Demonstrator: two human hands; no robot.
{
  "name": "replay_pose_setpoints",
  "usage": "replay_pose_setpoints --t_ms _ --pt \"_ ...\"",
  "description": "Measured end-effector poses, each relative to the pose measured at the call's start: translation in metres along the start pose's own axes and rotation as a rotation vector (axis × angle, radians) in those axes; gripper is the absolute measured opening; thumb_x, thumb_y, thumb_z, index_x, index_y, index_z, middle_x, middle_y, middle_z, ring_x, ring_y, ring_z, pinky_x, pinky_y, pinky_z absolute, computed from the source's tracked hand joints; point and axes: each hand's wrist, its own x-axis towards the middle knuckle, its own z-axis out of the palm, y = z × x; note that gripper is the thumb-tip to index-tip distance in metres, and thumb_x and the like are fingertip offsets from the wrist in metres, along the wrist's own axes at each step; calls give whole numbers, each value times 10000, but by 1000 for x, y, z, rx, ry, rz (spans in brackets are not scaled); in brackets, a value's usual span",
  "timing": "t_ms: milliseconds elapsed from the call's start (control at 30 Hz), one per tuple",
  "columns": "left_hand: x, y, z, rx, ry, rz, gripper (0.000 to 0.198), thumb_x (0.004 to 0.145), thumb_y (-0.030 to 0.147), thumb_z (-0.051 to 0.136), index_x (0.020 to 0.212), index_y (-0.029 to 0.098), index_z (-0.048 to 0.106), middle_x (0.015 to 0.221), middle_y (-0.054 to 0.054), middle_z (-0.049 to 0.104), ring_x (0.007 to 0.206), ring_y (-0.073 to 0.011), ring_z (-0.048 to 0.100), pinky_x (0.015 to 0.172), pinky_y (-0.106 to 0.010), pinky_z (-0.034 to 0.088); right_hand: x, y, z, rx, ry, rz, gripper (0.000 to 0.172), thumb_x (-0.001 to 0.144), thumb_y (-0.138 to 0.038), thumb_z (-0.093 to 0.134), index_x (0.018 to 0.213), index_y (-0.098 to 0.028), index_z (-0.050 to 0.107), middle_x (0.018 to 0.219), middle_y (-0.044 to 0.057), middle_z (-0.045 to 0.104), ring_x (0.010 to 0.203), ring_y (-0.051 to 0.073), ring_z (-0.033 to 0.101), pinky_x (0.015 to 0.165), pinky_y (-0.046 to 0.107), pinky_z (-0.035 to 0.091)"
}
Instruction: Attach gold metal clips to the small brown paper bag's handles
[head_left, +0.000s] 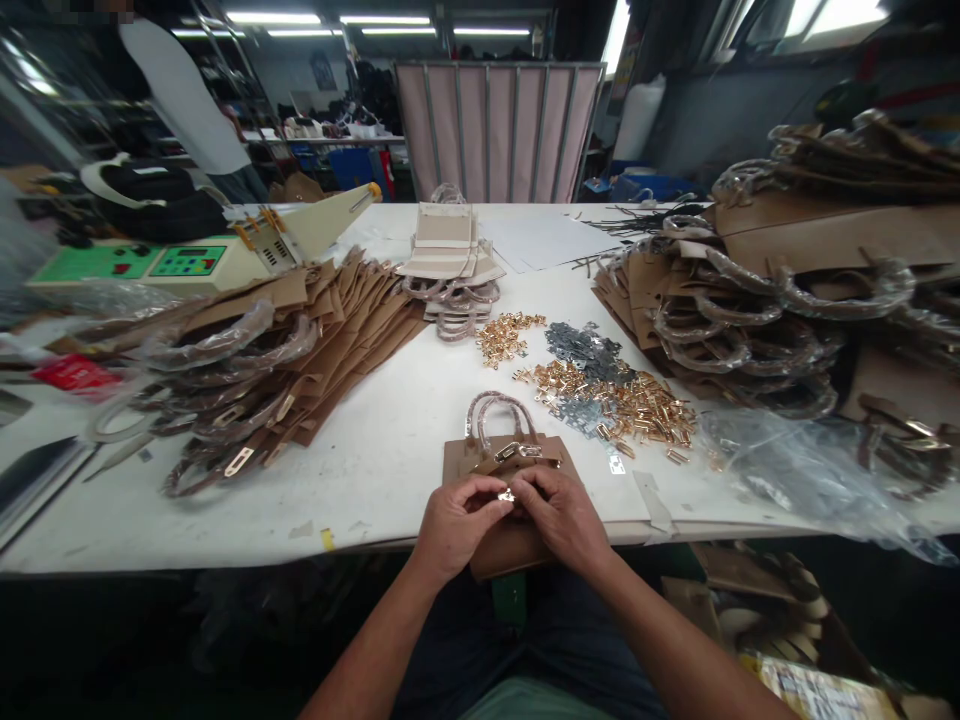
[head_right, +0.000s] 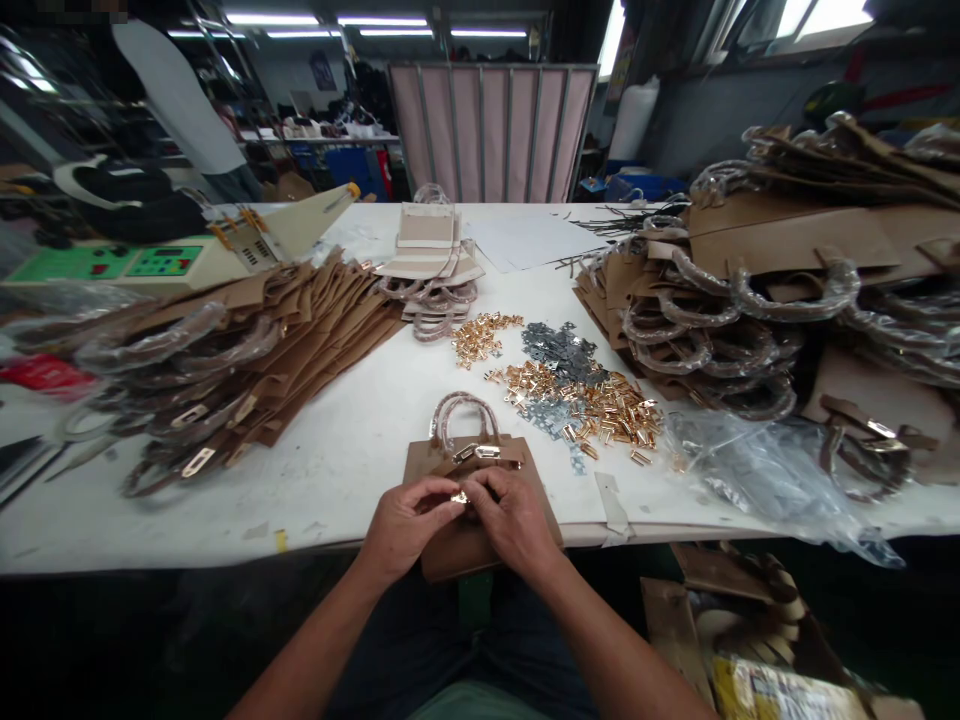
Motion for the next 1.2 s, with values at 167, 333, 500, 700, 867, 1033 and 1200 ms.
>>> replay_pose_setpoints --t_ms 167,333,500,700,867,1033,1200 --pt "5 -1 -4 -33 54 115 189 763 318 838 926 227 808 954 -40 732 893 -189 675 805 -263 535 0 5 -9 102 -8 -36 334 980 -484 640 1199 -247 727 1170 62 727 966 247 694 870 364 557" --pt "6 -1 -5 -17 39 121 196 790 337 826 960 240 810 874 -18 692 814 -157 622 756 -247 500 1 -2 -15 183 -144 -74 249 950 -421 712 1149 -282 767 1154 29 749 1091 258 678 1000 382 507" --pt "1 -5 1 65 49 78 306 812 347 792 1095 235 767 821 0 641 751 -146 591 706 -253 496 0 2 -12 253 -80 1 255 941 -458 716 1070 -247 776 1022 31 762 952 238 691 878 349 529" --pt "-2 -4 2 591 419 269 459 826 247 731 1274 266 636 1071 -41 650 902 -214 617 843 -373 536 -2 14 -9 369 -16 118 373 922 -545 706 1069 -202 720 802 32 748 719 205 677 703 319 537" --pt "8 8 -2 846 338 321 174 841 212 709 1002 265 673 1122 -47 661 1114 -264 598 976 -424 498 -2 14 -10 317 42 80 398 911 -571 703 1070 -208 743 1027 80 767 901 260 703 862 391 551" --pt "9 17 7 588 385 269 101 809 202 716 830 238 624 1137 -56 630 1147 -260 596 989 -406 481 -2 13 -8 318 184 32 343 928 -547 681 1004 -216 732 1300 114 694 1215 336 622 1070 483 458" --pt "8 8 21 -6 516 109 246 804 323 769 873 222 556 1209 -72 647 1155 -233 635 1030 -371 471 -4 14 -8 313 296 14 330 942 -525 668 1048 -217 712 1341 114 670 1301 341 559 1156 533 375"
